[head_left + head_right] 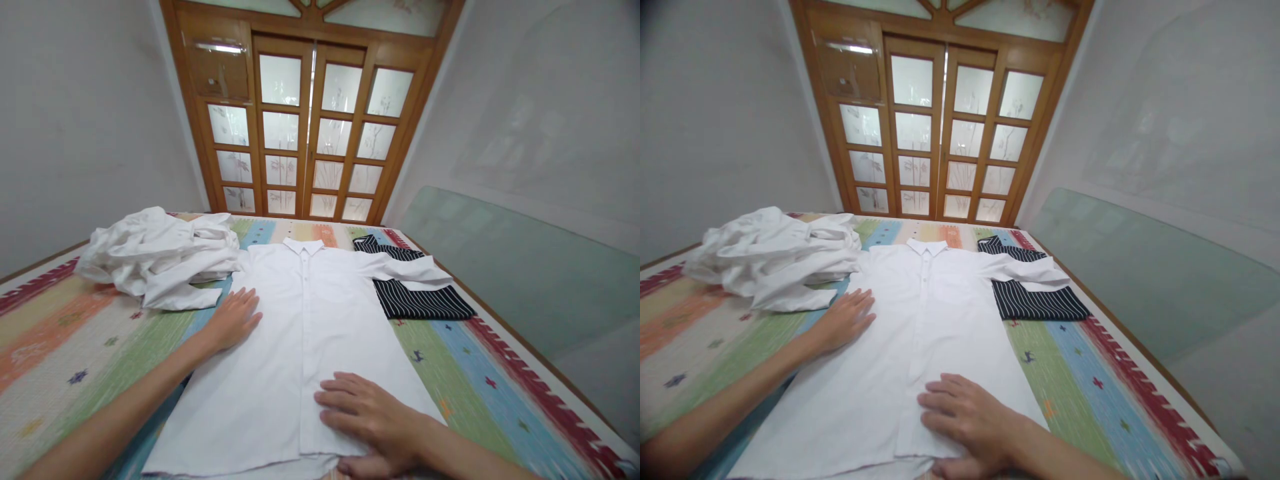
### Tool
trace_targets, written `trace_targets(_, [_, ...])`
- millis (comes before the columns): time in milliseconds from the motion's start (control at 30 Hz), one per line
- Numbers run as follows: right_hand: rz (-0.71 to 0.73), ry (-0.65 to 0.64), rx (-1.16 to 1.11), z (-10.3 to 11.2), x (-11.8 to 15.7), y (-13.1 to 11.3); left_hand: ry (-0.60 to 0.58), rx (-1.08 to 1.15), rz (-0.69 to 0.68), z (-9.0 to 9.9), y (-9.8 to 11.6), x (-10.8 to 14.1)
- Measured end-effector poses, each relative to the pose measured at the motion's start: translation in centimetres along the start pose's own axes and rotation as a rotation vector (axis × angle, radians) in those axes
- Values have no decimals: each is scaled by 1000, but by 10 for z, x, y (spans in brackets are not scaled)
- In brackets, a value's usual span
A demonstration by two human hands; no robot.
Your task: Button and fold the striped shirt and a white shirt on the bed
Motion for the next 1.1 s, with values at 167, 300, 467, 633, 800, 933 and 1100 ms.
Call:
trace_targets(167, [-16, 32, 69, -13, -12, -10, -54, 113, -205, 0, 57, 3])
trace_targets(300, [48, -39, 48, -21, -10, -15, -68, 137, -263, 2, 79, 5])
trace_targets(467, [62, -121, 0, -25, -7, -18, -74, 159, -253, 2, 82, 4])
trace_targets(633, [-120, -138, 54, -20, -20, -8, -29, 169, -260, 2, 88, 2])
trace_targets(800, [-92, -157, 67, -18, -32, -13, -31, 207, -386, 0, 108, 5])
trace_targets(933, [12, -185, 66, -23, -34, -19, -28, 208, -398, -3, 110, 6])
trace_targets(1100, [52, -217, 78, -29, -35, -23, -7, 165, -371, -4, 105, 4])
Point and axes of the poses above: each hand's wrist, its own x-axis away from the middle knuckle, its own z-axis out of the back of the hand, y = z × x, the point moved 9 cm from there along -x, towards the middle knuckle, and after that the axes turned 5 degrees about x, right-handed, at the moved point
